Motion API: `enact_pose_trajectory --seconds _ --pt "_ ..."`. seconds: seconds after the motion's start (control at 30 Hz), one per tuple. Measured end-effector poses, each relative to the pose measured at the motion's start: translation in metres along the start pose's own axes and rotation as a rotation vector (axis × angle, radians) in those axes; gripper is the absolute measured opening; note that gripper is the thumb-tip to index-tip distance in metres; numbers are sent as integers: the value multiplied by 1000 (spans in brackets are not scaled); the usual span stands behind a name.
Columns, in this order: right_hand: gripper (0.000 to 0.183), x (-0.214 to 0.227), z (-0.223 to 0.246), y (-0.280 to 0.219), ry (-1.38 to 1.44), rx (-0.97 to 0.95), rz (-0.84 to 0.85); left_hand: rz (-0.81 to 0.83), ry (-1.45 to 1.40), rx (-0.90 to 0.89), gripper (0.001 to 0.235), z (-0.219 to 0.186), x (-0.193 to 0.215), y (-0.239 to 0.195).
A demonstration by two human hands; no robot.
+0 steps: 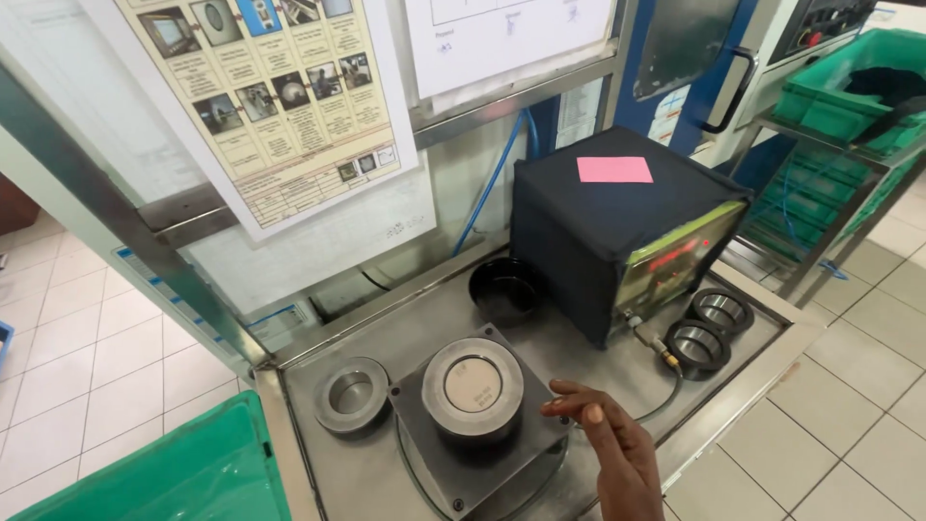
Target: Inspecting metal ring components with a gauge, operating a CNC lathe, and cleaning work areas with compressed air.
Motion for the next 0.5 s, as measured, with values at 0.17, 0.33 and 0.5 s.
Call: enact_pose_trajectory --seconds 0.17,0.33,0.5 --pt "43 -15 18 18 -124 2 200 -46 103 -4 51 5 83 125" --pt "50 -51 72 47 -612 -33 352 -85 264 51 54 -96 48 93" --pt "51 -79 37 71 -718 -226 543 254 -81 631 60 -54 11 95"
Point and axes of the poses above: each hand's wrist, its own y-axis towards the middle knuckle, its own x-axis out of the back of the hand, z = x × y, the point moved 7 cm from there along y, towards the middle knuckle, and after that the axes turned 5 degrees about -y, right-handed, at the moved point
